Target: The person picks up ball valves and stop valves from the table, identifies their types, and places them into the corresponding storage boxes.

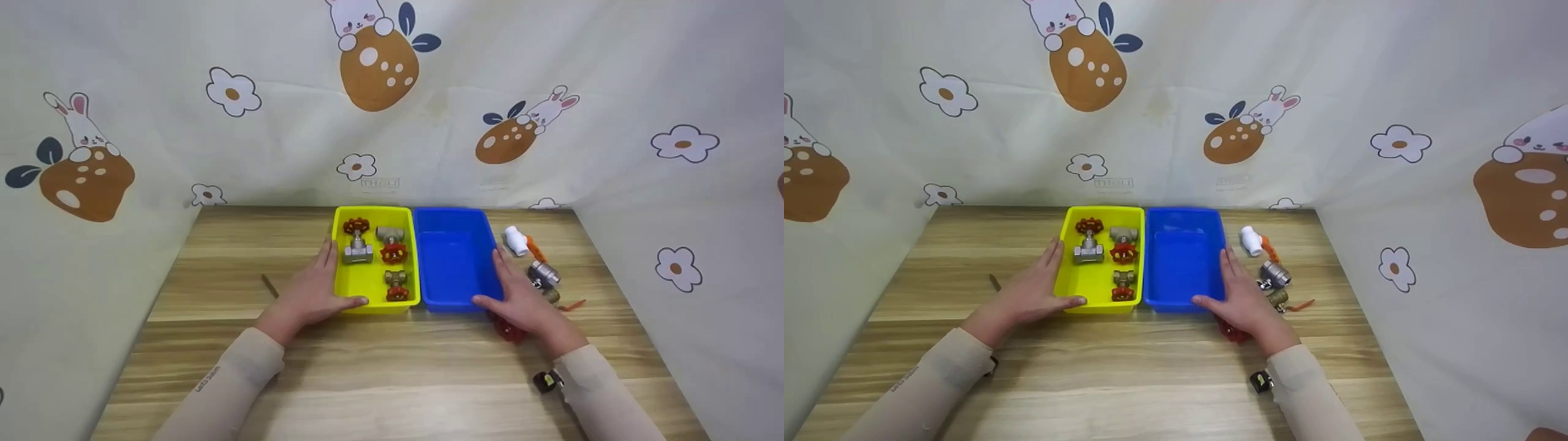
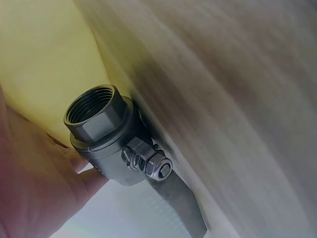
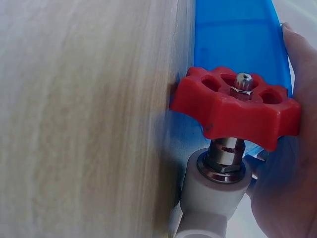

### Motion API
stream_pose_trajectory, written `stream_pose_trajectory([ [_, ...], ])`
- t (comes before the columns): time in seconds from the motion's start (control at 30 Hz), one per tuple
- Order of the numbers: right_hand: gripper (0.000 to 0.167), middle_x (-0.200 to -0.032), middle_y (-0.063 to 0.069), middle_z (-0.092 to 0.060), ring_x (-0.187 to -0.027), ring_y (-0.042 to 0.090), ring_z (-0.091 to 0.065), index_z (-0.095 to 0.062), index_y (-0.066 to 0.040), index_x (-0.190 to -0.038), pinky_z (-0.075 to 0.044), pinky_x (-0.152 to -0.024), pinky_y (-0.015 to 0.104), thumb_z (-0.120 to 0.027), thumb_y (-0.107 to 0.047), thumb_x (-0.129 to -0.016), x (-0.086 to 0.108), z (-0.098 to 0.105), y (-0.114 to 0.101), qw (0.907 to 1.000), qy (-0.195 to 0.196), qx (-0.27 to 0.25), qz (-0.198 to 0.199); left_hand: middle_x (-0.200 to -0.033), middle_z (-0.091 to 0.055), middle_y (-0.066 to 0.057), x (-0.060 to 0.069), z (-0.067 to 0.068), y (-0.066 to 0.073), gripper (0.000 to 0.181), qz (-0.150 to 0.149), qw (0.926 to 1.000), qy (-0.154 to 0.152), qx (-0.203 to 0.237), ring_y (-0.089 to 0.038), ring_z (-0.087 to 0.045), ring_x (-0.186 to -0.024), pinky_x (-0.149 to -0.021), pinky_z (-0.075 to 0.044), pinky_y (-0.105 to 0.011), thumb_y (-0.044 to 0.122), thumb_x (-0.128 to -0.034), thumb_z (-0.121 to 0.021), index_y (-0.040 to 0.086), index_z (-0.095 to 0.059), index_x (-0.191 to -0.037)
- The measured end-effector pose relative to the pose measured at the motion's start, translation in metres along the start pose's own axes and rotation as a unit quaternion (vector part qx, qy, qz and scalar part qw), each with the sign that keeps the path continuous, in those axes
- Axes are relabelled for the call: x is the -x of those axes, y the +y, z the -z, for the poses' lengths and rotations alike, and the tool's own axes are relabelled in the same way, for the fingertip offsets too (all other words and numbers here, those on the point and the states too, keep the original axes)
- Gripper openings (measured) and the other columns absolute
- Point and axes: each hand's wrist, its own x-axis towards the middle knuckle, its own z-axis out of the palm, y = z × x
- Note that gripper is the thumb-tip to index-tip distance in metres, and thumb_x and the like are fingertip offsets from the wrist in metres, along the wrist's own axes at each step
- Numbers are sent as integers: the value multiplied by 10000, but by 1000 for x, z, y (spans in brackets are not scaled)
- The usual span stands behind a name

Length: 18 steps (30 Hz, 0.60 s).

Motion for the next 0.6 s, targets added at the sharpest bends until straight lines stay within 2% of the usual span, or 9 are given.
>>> stream_pose_trajectory([
  [0.4,1162,-1857,164,-14,-1667,504,-131,-90,-26,-1769,-230,-1281,728,-743,-613,-1007,-2,0,1,9998,22,-211,11,-1837,8,-237,0,-1,-1,1388,22,10000,39,75,-512,-263,-1630,-1255,-361,-656,812,-876,-733,-17,-50,-1756],
  [0.6,1047,-1855,155,-85,-1674,481,-141,-124,-97,-1785,-225,-1275,746,-717,-552,-1051,3,5,-1,9964,124,-761,-342,-1841,20,-220,-2,-3,-3,1383,42,10000,-4,32,-497,-244,-1641,-1264,-348,-652,820,-884,-718,3,-29,-1761],
])
